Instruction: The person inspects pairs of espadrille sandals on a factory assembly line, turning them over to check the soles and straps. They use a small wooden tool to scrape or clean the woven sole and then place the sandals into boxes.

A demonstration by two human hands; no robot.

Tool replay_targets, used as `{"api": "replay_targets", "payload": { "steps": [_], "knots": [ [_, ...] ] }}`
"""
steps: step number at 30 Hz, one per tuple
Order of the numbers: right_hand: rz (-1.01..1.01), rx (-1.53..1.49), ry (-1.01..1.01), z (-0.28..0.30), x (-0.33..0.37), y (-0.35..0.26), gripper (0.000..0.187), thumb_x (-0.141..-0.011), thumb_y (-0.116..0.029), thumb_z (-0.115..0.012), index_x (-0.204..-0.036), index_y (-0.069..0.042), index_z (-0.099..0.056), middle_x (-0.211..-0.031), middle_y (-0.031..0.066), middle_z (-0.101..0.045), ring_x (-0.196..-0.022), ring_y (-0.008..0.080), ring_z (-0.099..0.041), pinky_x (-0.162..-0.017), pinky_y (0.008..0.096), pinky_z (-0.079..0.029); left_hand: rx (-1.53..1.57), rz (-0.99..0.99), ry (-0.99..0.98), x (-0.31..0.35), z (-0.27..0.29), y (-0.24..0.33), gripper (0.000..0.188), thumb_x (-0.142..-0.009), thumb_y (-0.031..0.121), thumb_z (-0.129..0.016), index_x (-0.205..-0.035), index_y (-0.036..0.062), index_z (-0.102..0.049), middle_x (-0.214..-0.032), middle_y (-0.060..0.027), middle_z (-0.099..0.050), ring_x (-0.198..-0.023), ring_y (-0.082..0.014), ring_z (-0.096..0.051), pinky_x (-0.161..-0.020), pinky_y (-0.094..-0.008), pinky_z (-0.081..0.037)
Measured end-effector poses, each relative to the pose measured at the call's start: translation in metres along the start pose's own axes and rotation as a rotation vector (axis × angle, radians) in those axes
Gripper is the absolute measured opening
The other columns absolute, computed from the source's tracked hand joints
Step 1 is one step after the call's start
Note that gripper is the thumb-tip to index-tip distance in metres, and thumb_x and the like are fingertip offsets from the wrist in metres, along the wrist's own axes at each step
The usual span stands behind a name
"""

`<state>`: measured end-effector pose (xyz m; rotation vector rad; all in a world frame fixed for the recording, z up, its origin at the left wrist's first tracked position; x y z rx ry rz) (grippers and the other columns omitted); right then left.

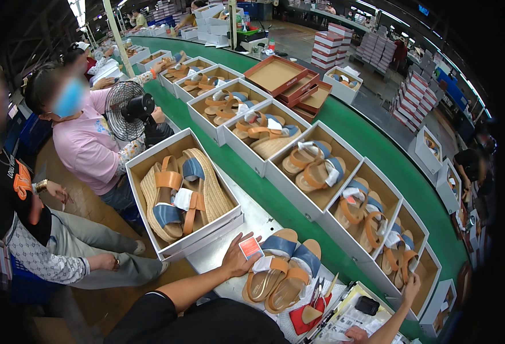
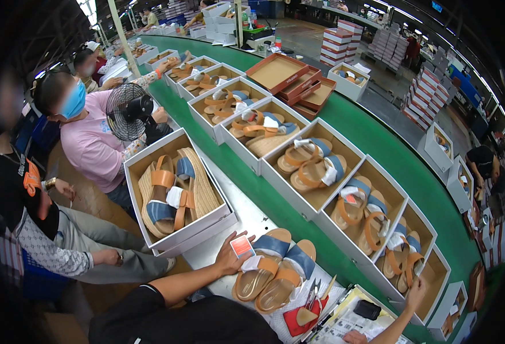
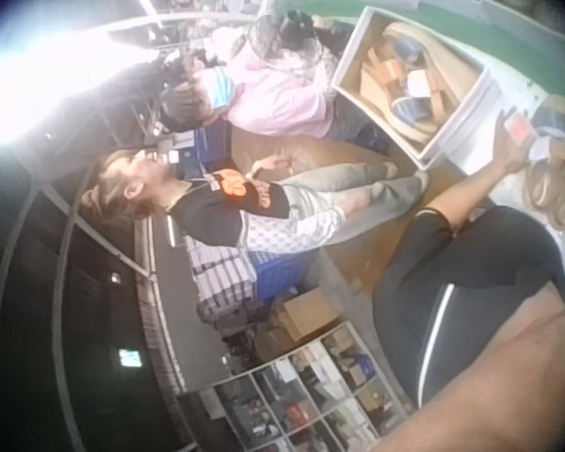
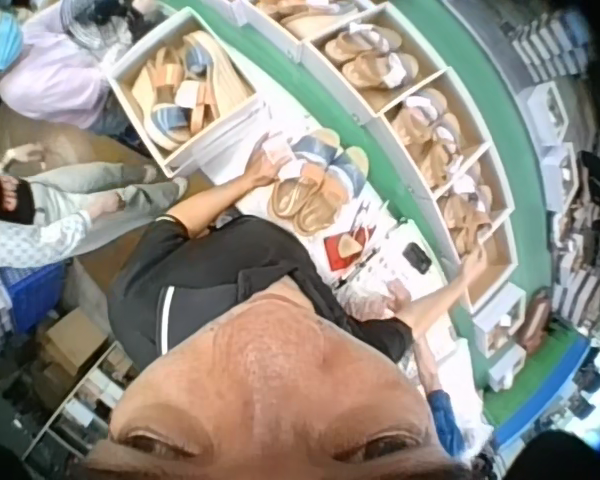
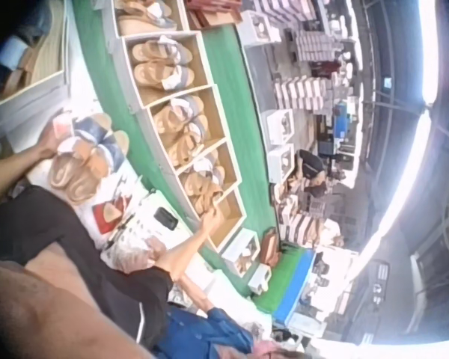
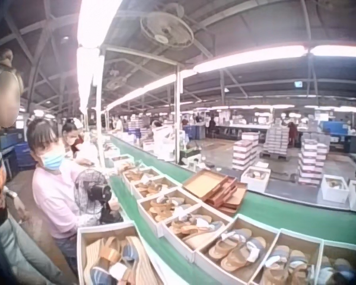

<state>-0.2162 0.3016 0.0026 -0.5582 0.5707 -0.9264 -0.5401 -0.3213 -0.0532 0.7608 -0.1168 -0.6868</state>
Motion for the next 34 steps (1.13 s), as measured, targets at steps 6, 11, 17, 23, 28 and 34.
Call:
{"api": "replay_targets", "payload": {
  "steps": [6, 11, 17, 23, 28, 34],
  "knots": [
    [0.072, -0.116, -0.087, -0.038, 0.003, -0.028, 0.029, -0.093, -0.014, -0.055, -0.116, 0.003, -0.062, -0.095, 0.0068, -0.062, -0.085, 0.0152, -0.056, -0.079, 0.0295, -0.045, 0.006, -0.023, -0.013, -0.004, -0.013, -0.011, 0.049, -0.097, 0.044, -0.046, -0.130, 0.0100, -0.060, -0.141, -0.0115, -0.052, -0.138, -0.0313, -0.038, -0.119, -0.0488, -0.018],
    [0.259, 0.313, 0.075, -0.024, 0.082, -0.181, 0.048, -0.098, -0.025, -0.055, -0.136, 0.002, -0.049, -0.131, 0.0231, -0.056, -0.118, 0.0352, -0.056, -0.099, 0.0408, -0.043, 0.384, 0.290, -0.126, 0.032, 0.003, -0.002, 0.043, -0.097, 0.030, -0.048, -0.127, 0.0000, -0.057, -0.130, -0.0235, -0.056, -0.127, -0.0350, -0.048, -0.110, -0.0418, -0.033],
    [0.010, -0.246, -1.050, -0.068, 0.249, -0.262, 0.074, -0.088, -0.021, -0.071, -0.148, -0.001, -0.033, -0.134, 0.0214, -0.050, -0.114, 0.0249, -0.056, -0.093, 0.0307, -0.048, 0.572, 0.124, -0.228, 0.097, 0.015, 0.050, 0.055, -0.093, 0.028, -0.061, -0.135, -0.0050, -0.049, -0.129, -0.0170, -0.056, -0.126, -0.0269, -0.049, -0.109, -0.0361, -0.034],
    [-0.143, -0.543, -0.716, -0.148, 0.322, -0.218, 0.083, -0.088, -0.028, -0.073, -0.146, 0.008, -0.027, -0.134, 0.0227, -0.049, -0.117, 0.0268, -0.055, -0.093, 0.0315, -0.048, 0.977, 0.503, -0.347, 0.062, -0.026, 0.110, 0.061, -0.091, 0.024, -0.070, -0.139, -0.0023, -0.044, -0.130, -0.0125, -0.054, -0.121, -0.0190, -0.051, -0.104, -0.0340, -0.039],
    [-0.691, -0.971, -0.542, -0.134, 0.317, -0.206, 0.060, -0.092, -0.030, -0.069, -0.138, -0.001, -0.043, -0.123, 0.0068, -0.059, -0.114, 0.0191, -0.059, -0.098, 0.0335, -0.048, 0.926, 0.577, -0.243, 0.047, -0.059, 0.126, 0.044, -0.098, 0.028, -0.060, -0.131, 0.0008, -0.051, -0.119, -0.0066, -0.060, -0.109, -0.0126, -0.055, -0.093, -0.0290, -0.045],
    [-0.733, -2.081, -0.802, -0.090, 0.321, -0.203, 0.070, -0.089, -0.042, -0.068, -0.147, -0.016, -0.038, -0.146, 0.0119, -0.046, -0.133, 0.0258, -0.048, -0.108, 0.0454, -0.042, 1.792, 0.622, -0.434, 0.047, -0.048, 0.197, 0.080, -0.093, 0.050, -0.059, -0.152, 0.0076, -0.024, -0.153, -0.0096, -0.035, -0.140, -0.0231, -0.037, -0.113, -0.0399, -0.036]
  ]
}}
Point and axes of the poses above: each hand's wrist, its own x-axis away from the middle knuckle, its own z-axis out of the back of the hand, y = z × x, the point moved 4 cm from there along -x, towards the middle knuckle
